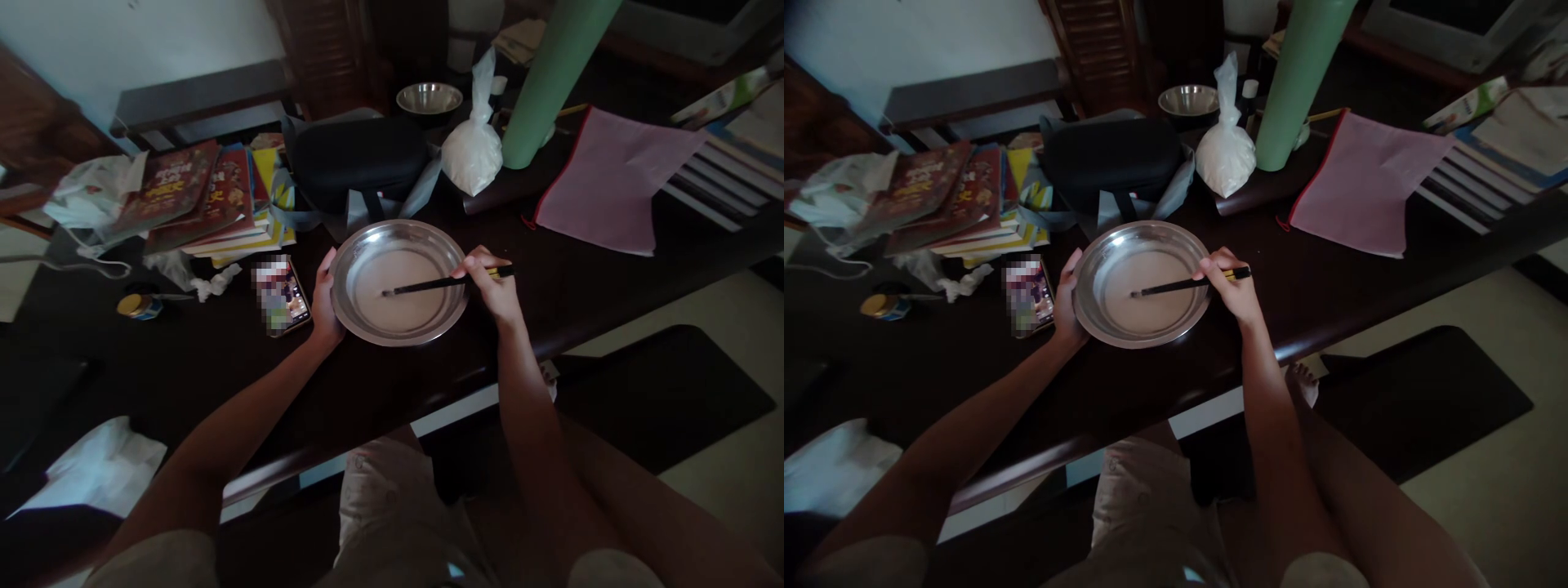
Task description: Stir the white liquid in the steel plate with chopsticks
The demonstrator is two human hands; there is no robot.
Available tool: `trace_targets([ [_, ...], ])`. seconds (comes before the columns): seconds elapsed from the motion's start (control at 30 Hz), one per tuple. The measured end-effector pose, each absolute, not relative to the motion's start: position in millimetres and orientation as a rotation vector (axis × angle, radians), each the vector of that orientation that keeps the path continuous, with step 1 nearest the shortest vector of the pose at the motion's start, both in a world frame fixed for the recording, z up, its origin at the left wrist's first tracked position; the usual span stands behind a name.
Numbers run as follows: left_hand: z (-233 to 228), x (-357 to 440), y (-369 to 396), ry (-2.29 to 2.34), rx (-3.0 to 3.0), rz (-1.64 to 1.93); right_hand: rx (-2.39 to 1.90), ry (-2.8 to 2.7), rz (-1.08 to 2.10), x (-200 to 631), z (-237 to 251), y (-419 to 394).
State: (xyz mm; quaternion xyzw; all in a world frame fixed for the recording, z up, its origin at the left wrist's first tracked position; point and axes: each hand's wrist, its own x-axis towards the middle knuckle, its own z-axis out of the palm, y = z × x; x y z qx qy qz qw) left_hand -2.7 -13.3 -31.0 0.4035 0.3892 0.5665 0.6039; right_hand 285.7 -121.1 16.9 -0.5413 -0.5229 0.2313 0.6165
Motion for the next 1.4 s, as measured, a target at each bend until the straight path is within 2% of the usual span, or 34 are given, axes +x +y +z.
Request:
trace_targets([
  [1.4, -33.8, -2.7, -13.6, 0.888, 0.99, 1.322, -1.25, -1.224, 0.528, 286.4, 17.4, -121.9],
])
